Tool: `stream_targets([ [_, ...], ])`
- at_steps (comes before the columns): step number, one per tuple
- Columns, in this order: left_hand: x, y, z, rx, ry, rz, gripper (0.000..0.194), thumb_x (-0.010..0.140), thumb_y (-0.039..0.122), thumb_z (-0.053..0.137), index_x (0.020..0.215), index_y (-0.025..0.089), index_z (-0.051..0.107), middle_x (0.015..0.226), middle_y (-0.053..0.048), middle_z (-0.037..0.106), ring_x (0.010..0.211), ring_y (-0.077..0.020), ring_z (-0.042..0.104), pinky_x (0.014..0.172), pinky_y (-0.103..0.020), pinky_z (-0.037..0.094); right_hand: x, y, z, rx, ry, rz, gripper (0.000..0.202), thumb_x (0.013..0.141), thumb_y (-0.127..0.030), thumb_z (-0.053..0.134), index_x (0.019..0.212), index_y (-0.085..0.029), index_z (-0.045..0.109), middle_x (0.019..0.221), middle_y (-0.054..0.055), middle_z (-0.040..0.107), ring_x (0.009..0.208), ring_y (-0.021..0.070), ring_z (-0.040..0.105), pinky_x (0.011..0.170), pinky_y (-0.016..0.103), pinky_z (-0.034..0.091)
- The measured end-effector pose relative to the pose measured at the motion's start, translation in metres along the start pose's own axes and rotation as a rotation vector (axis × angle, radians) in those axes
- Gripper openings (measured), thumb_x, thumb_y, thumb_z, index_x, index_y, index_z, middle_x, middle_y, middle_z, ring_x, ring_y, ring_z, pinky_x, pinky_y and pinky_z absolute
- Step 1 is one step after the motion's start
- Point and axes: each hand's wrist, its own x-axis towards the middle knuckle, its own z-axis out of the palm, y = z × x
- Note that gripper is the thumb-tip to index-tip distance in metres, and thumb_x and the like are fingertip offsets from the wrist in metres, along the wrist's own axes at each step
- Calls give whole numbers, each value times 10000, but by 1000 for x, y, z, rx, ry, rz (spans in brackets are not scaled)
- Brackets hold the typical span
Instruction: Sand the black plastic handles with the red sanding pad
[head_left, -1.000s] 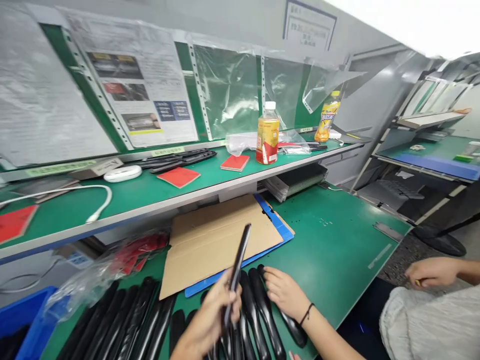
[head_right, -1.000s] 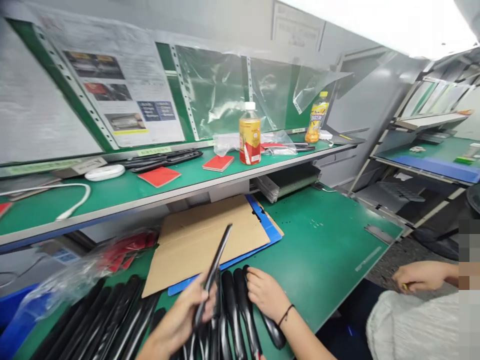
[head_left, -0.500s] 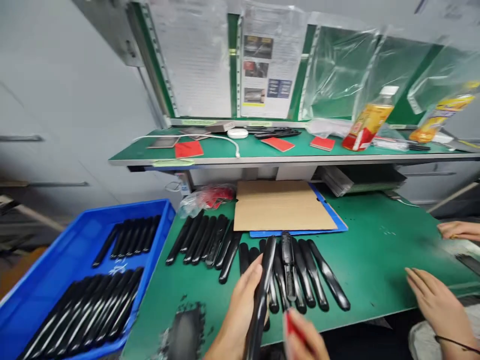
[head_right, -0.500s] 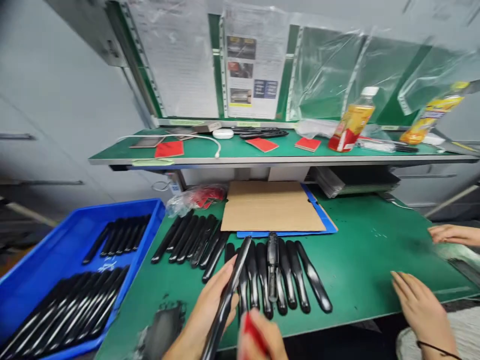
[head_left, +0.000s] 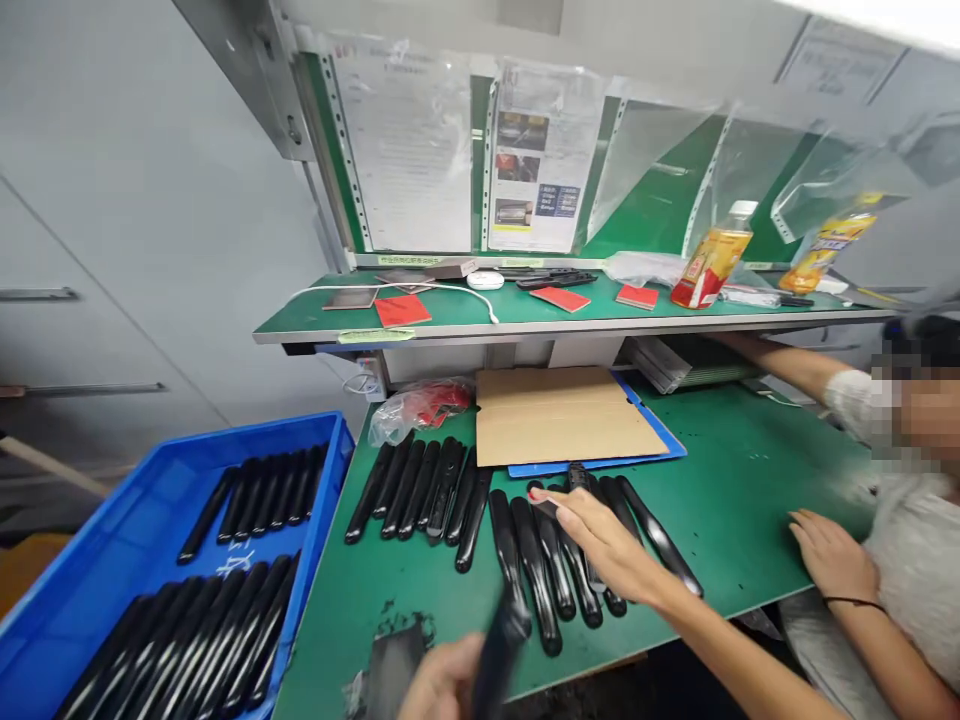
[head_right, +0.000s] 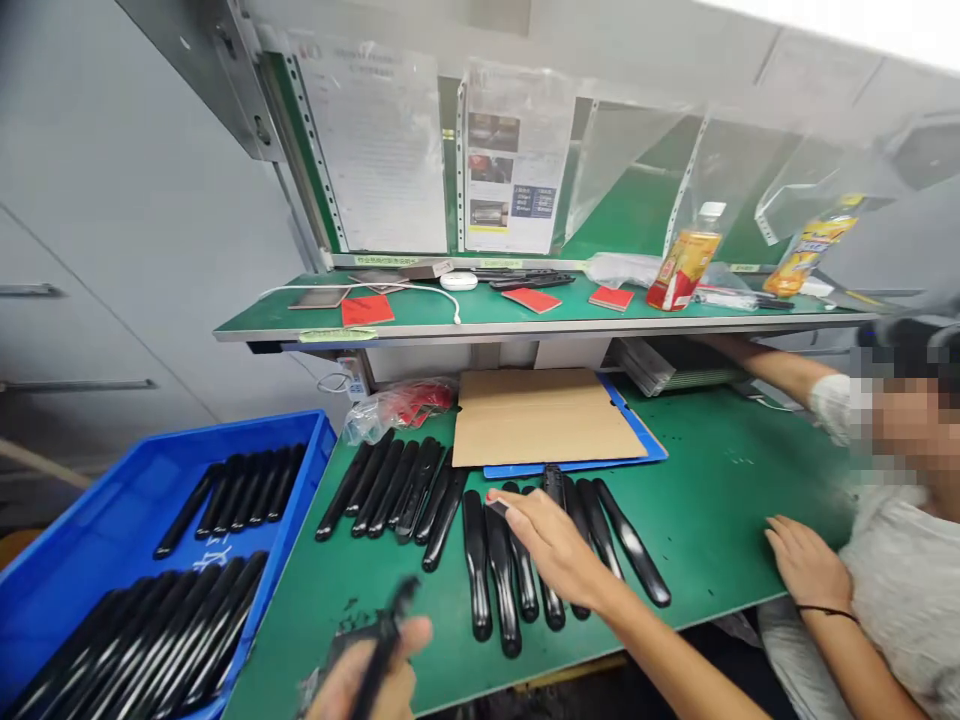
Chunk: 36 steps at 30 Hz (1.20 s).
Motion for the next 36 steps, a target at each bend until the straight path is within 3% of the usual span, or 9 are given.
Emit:
stream_targets([
  [5, 17, 18, 7, -355, 13, 108, 298, 892, 361, 672, 1182, 299, 701, 959, -52, 729, 917, -194, 703, 700, -253, 576, -25, -17, 30, 537, -18, 268, 758, 1012, -647, 159, 1266, -147, 668, 794, 92, 684, 596, 183, 575, 624, 331, 493],
  [8, 38, 16, 12, -349, 105, 96, 276, 967, 414, 569, 1048, 189, 708, 875, -95, 708, 679, -155, 659, 521, -211, 513, -34, -25, 46, 978, -56, 407, 709, 949, -703, 340, 1219, -151, 694, 808, 99, 679, 605, 175, 568, 616, 308, 468],
  [12, 44, 7, 13, -203, 324, 177, 279, 893, 373, 718, 1092, 180, 698, 738, -38, 634, 566, -119, 598, 521, -207, 517, -43, -21, 57, 883, 70, 329, 632, 963, -666, 368, 1250, -197, 680, 836, 81, 686, 643, 178, 574, 672, 318, 504],
  [17, 35, 5, 10, -137, 347, 227, 802, 811, 201, 815, 1482, 378, 414, 779, 36, 614, 538, -78, 567, 458, -142, 463, -54, -19, 67, 272, 235, -40, 546, 1023, -563, 352, 1426, -259, 559, 1284, 102, 653, 1095, 241, 640, 919, 354, 546],
  [20, 34, 3, 6, -298, 269, 126, 749, 824, 183, 799, 1468, 334, 449, 699, 61, 546, 551, -73, 556, 480, -133, 447, -50, -36, 67, -94, 42, -475, 495, 1061, -450, 338, 1504, -268, 462, 1592, 83, 423, 1400, 253, 471, 1109, 395, 446],
  [24, 30, 2, 0, -318, 167, 21, 654, 815, 289, 819, 1412, 292, 553, 731, 39, 563, 569, -92, 580, 512, -180, 483, -38, -59, 68, -467, -282, -1000, 583, 1022, -410, 513, 1564, -282, 338, 1416, 31, 633, 1142, 225, 648, 912, 348, 536],
  [27, 27, 5, -3, -320, 139, 2, 640, 799, 293, 833, 1386, 288, 577, 767, 19, 582, 612, -113, 612, 526, -198, 487, -38, -59, 78, -555, -270, -904, 574, 1021, -381, 508, 1561, -284, 338, 1391, 40, 648, 1070, 254, 673, 853, 415, 534],
  [32, 15, 4, -3, -281, 110, -8, 409, 782, 255, 853, 1164, 221, 712, 669, 52, 500, 523, -47, 479, 510, -163, 402, -16, -41, 81, -421, -296, -873, 357, 1023, -500, 446, 1322, -421, 623, 1207, -59, 757, 996, 181, 681, 891, 344, 506],
  [36, -4, 5, -3, -169, -133, -39, 375, 785, 310, 851, 1121, 175, 755, 607, 55, 473, 467, -37, 415, 468, -176, 365, 23, -30, 56, -348, -193, -281, 384, 1039, -441, 427, 1308, -315, 670, 1357, 49, 679, 1084, 274, 610, 1012, 510, 397],
])
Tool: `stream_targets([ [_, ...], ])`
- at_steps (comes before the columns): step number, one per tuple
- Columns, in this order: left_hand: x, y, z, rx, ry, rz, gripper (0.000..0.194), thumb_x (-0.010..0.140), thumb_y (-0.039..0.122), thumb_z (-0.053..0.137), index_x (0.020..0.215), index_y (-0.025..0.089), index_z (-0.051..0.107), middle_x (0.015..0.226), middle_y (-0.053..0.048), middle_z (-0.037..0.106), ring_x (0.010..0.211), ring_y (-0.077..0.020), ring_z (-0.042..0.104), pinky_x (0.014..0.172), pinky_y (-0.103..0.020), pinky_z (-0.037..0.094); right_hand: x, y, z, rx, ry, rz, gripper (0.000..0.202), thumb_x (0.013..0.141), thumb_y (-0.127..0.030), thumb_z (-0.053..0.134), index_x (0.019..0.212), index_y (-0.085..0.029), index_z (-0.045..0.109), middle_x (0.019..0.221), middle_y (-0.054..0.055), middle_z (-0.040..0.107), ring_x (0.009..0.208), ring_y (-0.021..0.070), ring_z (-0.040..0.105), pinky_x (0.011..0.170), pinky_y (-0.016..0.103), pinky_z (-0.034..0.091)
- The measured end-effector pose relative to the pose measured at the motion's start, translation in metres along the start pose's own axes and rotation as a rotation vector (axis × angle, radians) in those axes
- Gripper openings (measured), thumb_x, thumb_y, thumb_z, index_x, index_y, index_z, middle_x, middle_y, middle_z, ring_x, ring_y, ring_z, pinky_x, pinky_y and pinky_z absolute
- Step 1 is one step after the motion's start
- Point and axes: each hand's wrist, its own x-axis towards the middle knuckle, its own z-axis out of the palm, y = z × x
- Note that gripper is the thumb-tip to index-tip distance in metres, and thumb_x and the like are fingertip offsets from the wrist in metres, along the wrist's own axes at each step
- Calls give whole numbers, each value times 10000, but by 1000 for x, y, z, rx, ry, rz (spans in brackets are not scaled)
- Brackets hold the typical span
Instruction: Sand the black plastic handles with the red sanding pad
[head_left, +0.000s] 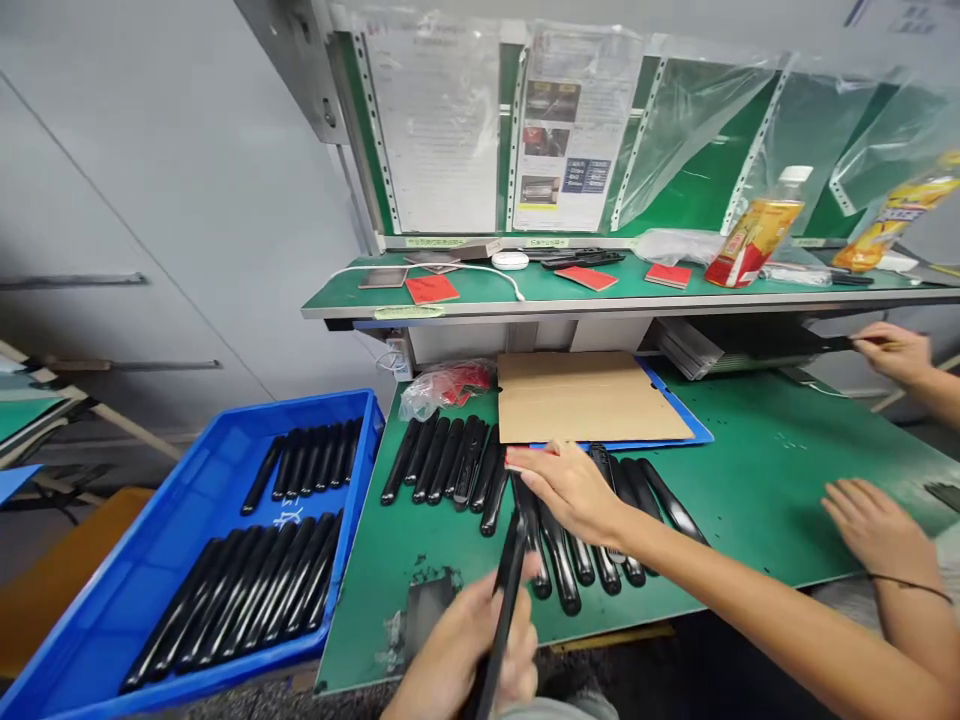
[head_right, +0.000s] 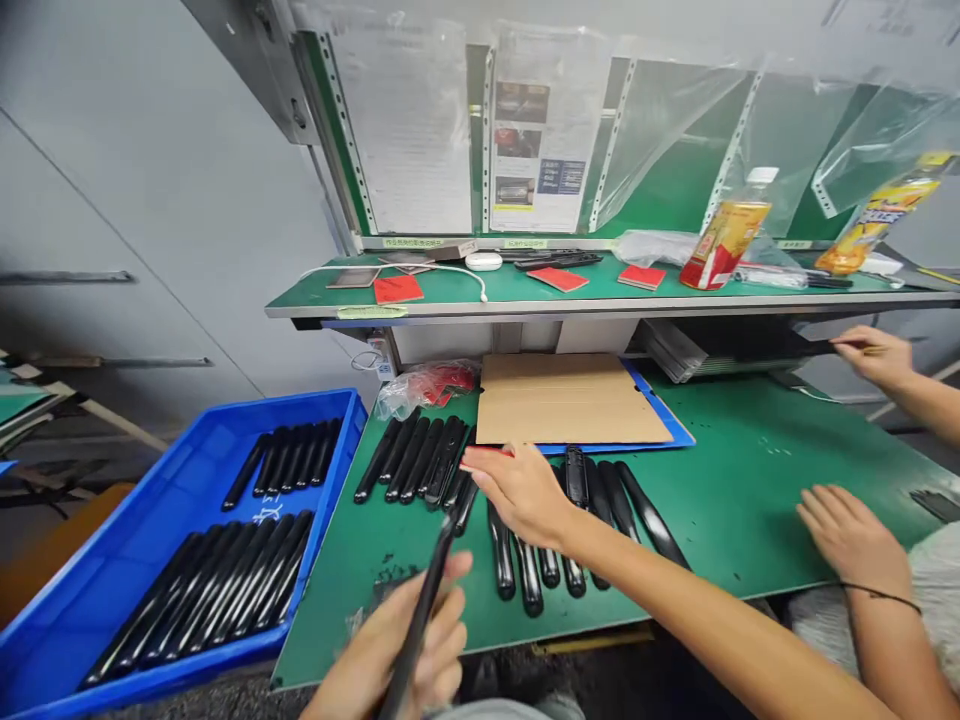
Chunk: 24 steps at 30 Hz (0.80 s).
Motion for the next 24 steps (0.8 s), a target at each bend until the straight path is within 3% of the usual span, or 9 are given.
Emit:
stream_targets([
  [2, -4, 9, -1, 19, -92, 86, 454, 788, 300, 847, 1219, 222, 727, 582, 65, 461, 433, -39, 388, 447, -182, 356, -5, 4, -6, 55, -16, 85, 421, 1053, -464, 382, 1339, -302, 646, 1334, 60, 691, 1101, 274, 612, 1030, 517, 397],
  [3, -4, 16, -3, 5, -64, 177, 471, 805, 266, 831, 1258, 250, 704, 589, 65, 468, 437, -43, 397, 452, -183, 364, -12, 2, -5, 107, -14, 122, 440, 1063, -468, 344, 1351, -304, 634, 1326, 54, 693, 1116, 260, 614, 1036, 493, 407],
  [6, 7, 37, -13, -108, 150, 384, 444, 930, 316, 682, 1357, 218, 607, 775, -7, 580, 538, -82, 478, 476, -200, 402, -39, -11, 9, 502, 119, 352, 508, 1048, -534, 335, 1312, -251, 665, 1151, 79, 729, 1002, 236, 629, 913, 386, 468],
  [8, 18, 46, -20, -237, 242, 387, 487, 981, 448, 565, 1350, 129, 564, 881, -60, 579, 603, -109, 495, 490, -224, 424, -52, -21, 22, 846, 231, 523, 572, 1011, -612, 361, 1233, -215, 708, 922, 72, 718, 792, 202, 598, 758, 331, 465],
  [10, 29, 51, -23, -352, 303, 364, 417, 996, 425, 531, 1272, 115, 572, 813, -20, 512, 583, -98, 458, 488, -213, 408, -59, -30, 34, 1182, 289, 622, 611, 991, -650, 365, 1213, -195, 706, 815, 61, 683, 691, 172, 552, 687, 306, 440],
  [12, 37, 52, -22, -400, 386, 383, 245, 996, 327, 521, 1163, 162, 588, 742, 27, 440, 555, -89, 431, 496, -201, 398, -62, -38, 42, 1521, 314, 667, 596, 979, -644, 403, 1207, -180, 699, 904, 81, 690, 697, 165, 551, 648, 292, 431],
  [15, 42, 49, -11, -383, 477, 432, 187, 976, 354, 504, 1077, 209, 563, 802, 1, 509, 600, -120, 495, 533, -244, 451, -65, -51, 51, 1825, 331, 715, 556, 957, -620, 472, 1162, -161, 708, 1173, 121, 661, 737, 169, 555, 585, 281, 417],
  [19, 39, 43, 7, -431, 437, 384, 218, 951, 338, 514, 1088, 175, 559, 736, 26, 508, 531, -93, 488, 494, -214, 443, -69, -66, 60, 1831, 487, 724, 470, 943, -570, 531, 1202, -207, 677, 1234, 120, 647, 767, 176, 557, 596, 283, 428],
  [24, 35, 44, 20, -514, 387, 412, 125, 881, 237, 477, 771, 196, 435, 550, 100, 305, 358, -40, 310, 339, -162, 256, -77, -71, 82, 1429, 648, 656, 459, 963, -584, 518, 1327, -318, 603, 1247, 58, 651, 810, 165, 539, 706, 300, 449],
])
